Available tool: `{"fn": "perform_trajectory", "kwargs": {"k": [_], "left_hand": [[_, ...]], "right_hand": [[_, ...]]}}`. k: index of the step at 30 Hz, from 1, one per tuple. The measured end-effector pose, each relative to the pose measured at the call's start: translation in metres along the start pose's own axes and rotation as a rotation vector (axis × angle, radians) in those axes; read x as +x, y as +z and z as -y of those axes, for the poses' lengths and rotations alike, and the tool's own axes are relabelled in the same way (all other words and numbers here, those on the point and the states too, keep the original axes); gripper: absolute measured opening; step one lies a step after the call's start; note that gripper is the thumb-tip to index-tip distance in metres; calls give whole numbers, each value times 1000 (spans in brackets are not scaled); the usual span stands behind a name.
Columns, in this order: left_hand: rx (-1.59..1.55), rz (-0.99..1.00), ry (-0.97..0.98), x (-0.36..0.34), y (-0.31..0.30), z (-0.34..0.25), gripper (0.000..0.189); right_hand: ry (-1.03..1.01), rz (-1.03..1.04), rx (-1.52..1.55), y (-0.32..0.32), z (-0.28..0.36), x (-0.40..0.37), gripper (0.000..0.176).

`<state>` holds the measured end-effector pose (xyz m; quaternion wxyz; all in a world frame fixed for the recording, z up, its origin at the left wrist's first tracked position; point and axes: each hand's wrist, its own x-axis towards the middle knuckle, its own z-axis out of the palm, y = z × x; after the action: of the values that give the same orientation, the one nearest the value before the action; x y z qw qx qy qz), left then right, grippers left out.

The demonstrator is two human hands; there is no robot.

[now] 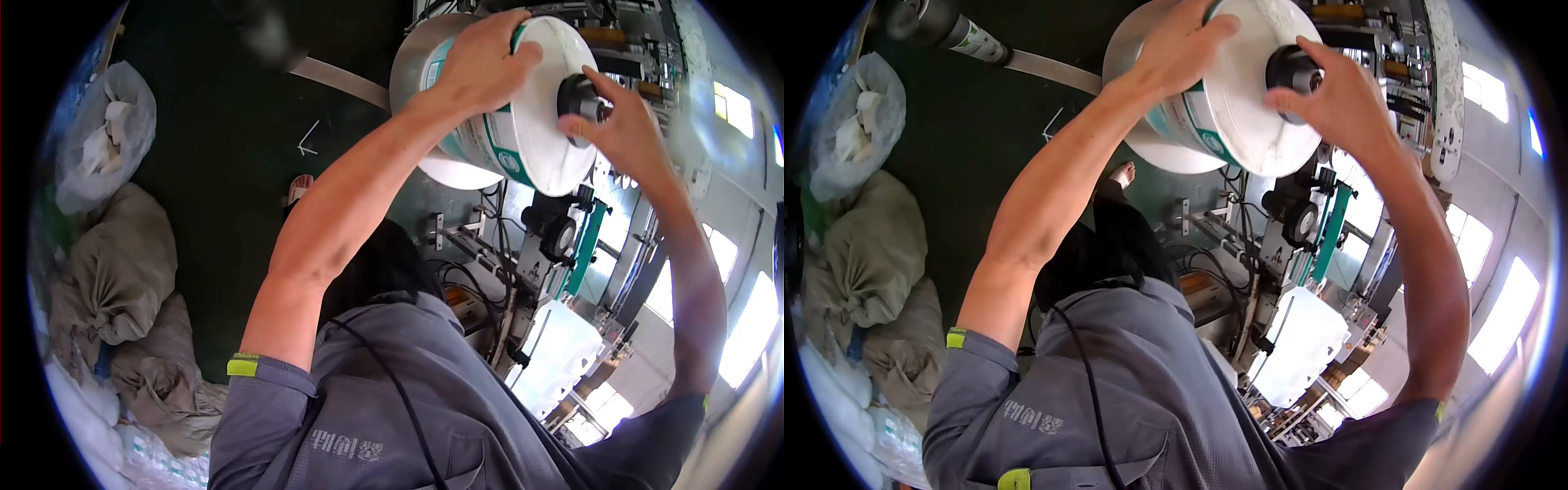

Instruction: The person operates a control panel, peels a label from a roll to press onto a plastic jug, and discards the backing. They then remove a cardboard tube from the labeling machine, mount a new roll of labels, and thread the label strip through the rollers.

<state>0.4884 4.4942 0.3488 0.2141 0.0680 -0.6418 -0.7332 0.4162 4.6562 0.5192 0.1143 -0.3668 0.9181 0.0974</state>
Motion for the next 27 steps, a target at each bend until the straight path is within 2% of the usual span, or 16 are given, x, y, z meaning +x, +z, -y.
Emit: {"fn": "perform_trajectory", "kwargs": {"k": [2, 3, 4, 6, 8, 10, 13, 14, 18, 19, 20, 21, 22, 23, 24, 27], "left_hand": [[-162, 58, 72, 3, -3, 6, 68], [-128, 6, 82, 0, 3, 3, 60], [-115, 19, 99, 3, 2, -3, 60], [-141, 124, -90, 11, -5, -8, 60], [-195, 151, -16, 33, -14, 18, 62], [-442, 33, -140, 51, -35, 26, 73], [-255, 111, -180, 78, -73, -17, 84], [-223, 167, -196, 92, -81, -19, 87], [-258, 283, -275, 131, -80, -13, 87], [-256, 263, -265, 137, -69, 2, 87], [-254, 240, -246, 140, -58, 15, 88], [-393, 482, -376, 131, -25, 24, 88], [-526, 730, -516, 118, 3, 28, 89], [-495, 614, -479, 104, 4, 15, 90], [-462, 482, -418, 97, 1, 1, 92], [-444, 526, -380, 98, 3, 10, 95]], "right_hand": [[129, 78, -4, -7, 15, 5, 92], [265, 244, -14, -14, 18, 11, 94], [270, 223, -1, -12, 12, 10, 94], [251, -30, 18, 0, 4, -2, 102], [161, -258, 198, 0, 9, -28, 86], [120, -647, 471, 30, -23, -65, 75], [431, -1076, 996, 121, -71, -137, 61], [580, -1149, 1309, 153, -89, -161, 65], [968, -1393, 1695, 222, -98, -176, 67], [979, -1392, 1714, 221, -85, -156, 67], [905, -1207, 1545, 216, -69, -119, 68], [825, -1032, 1368, 206, -53, -83, 70], [717, -992, 1547, 186, -37, -68, 71], [621, -938, 1722, 167, -21, -52, 72], [406, -979, 2245, 148, -14, -44, 73], [398, -1005, 2218, 168, -25, -44, 72]]}}
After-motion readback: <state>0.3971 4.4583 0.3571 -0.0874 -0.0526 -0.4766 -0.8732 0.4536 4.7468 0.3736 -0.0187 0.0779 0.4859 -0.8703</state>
